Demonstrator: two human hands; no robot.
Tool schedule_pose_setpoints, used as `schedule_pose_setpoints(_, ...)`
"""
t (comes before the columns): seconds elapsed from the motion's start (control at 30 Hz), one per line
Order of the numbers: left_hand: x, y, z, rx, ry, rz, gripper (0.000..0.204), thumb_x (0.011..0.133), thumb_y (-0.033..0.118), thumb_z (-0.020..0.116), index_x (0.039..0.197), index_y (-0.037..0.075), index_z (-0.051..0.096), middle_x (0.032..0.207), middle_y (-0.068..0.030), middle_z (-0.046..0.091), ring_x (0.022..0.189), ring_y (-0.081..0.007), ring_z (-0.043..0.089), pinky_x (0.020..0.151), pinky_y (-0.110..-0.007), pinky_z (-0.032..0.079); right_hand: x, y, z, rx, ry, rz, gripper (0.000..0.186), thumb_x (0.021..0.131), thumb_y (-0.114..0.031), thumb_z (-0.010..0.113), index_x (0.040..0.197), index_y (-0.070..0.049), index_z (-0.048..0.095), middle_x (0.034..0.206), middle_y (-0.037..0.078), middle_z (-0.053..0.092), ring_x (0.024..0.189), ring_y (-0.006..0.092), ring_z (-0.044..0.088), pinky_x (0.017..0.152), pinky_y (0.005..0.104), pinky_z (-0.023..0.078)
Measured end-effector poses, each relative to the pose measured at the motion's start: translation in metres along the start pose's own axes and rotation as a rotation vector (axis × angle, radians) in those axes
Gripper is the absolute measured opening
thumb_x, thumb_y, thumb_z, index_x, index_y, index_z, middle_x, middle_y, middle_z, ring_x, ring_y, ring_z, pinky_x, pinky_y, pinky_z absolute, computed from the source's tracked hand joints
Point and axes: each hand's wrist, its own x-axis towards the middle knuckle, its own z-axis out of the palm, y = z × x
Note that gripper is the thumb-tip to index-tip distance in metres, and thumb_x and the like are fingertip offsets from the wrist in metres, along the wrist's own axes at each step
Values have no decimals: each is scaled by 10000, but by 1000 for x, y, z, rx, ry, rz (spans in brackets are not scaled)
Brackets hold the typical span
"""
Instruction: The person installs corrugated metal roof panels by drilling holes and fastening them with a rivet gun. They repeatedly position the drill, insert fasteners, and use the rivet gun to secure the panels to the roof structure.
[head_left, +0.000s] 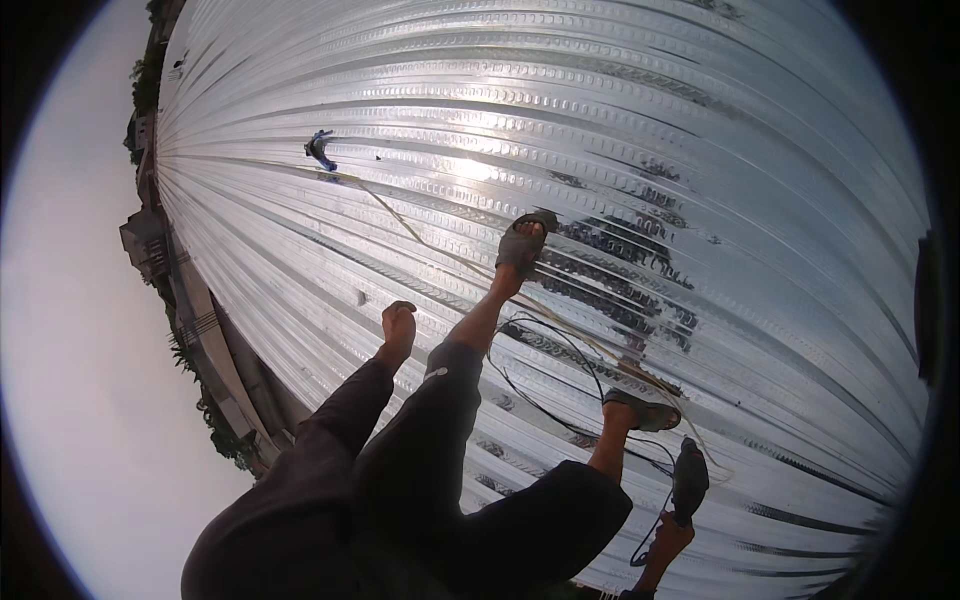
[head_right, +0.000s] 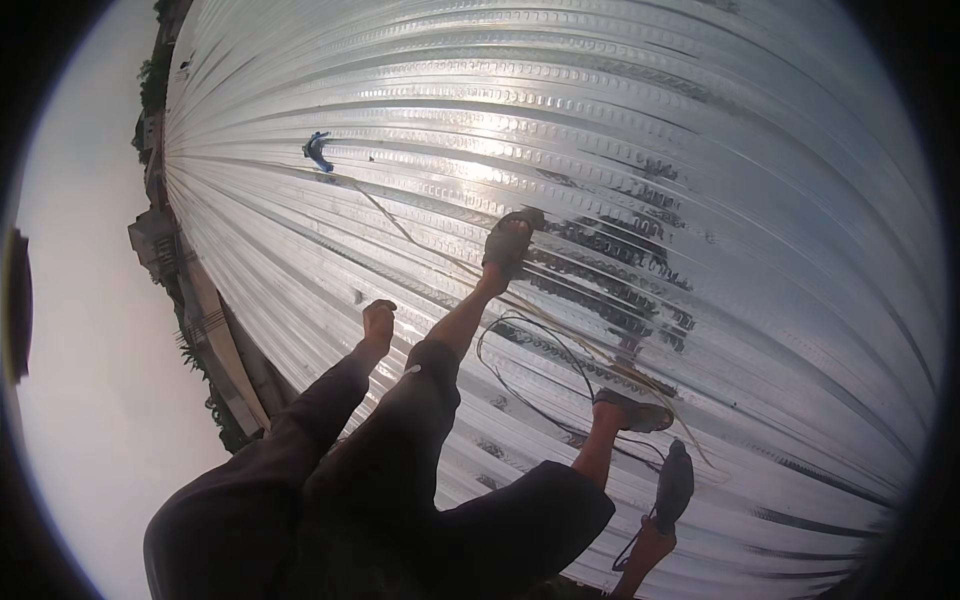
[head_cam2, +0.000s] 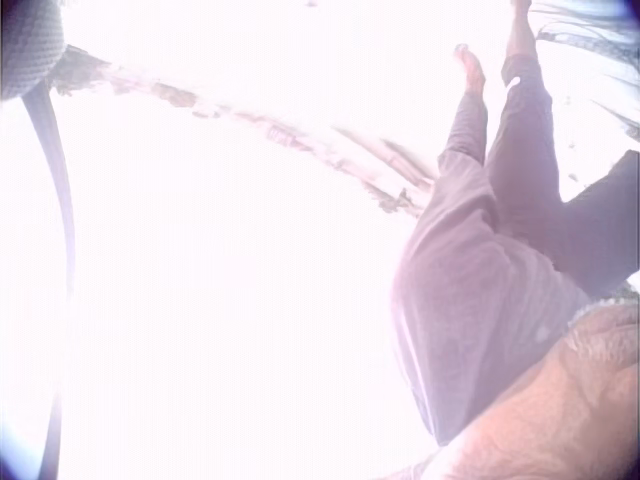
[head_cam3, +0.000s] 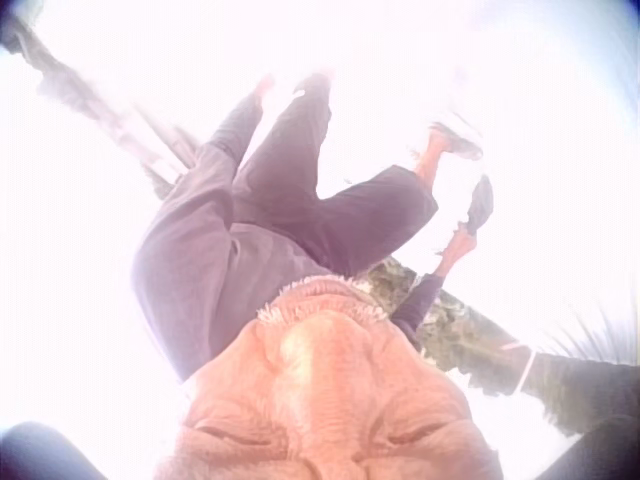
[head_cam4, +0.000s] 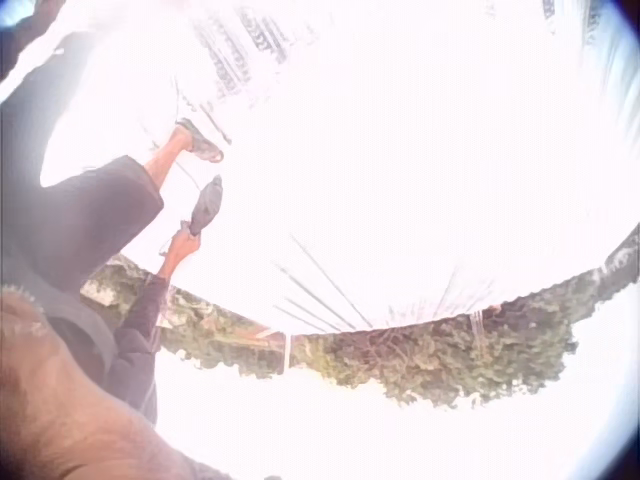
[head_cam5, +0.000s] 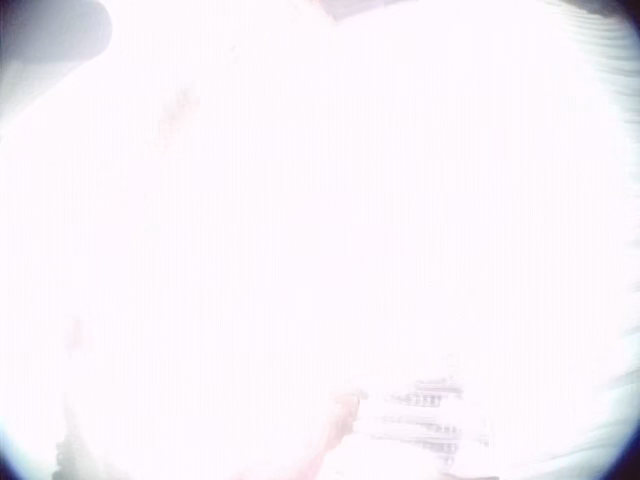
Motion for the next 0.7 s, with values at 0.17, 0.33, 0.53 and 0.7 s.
schedule_pose_setpoints(0.17,168,7,-44,132,-154,90,292,789,106,472,904,-3,717,718,-45,602,634,-132,513,588,-305,426,-14,-88,91,-158,22,-52,130,747,-28,720,766,-55,594,578,-8,496,443,85,429,423,278,310)
schedule_pose_setpoints(0.33,185,12,-125,680,-116,-181,302,908,283,535,1047,115,744,1020,-197,730,1007,-389,681,891,-477,517,-50,-227,155,-418,-146,75,149,746,-62,735,817,-48,605,584,-24,505,451,94,450,416,286,322)
schedule_pose_setpoints(0.53,176,-59,-167,522,-156,-380,294,885,296,589,1062,123,748,1042,-176,738,1031,-377,688,925,-472,521,-103,-310,243,-426,-259,5,230,773,-80,714,994,-21,694,609,11,555,456,122,495,402,303,362)
schedule_pose_setpoints(0.7,276,-77,-108,453,-130,-329,351,911,374,593,1074,103,745,1012,-149,747,1006,-345,699,905,-459,527,-104,-310,280,-576,-267,-66,185,870,-127,668,1017,-16,692,636,18,546,478,129,476,437,317,386)
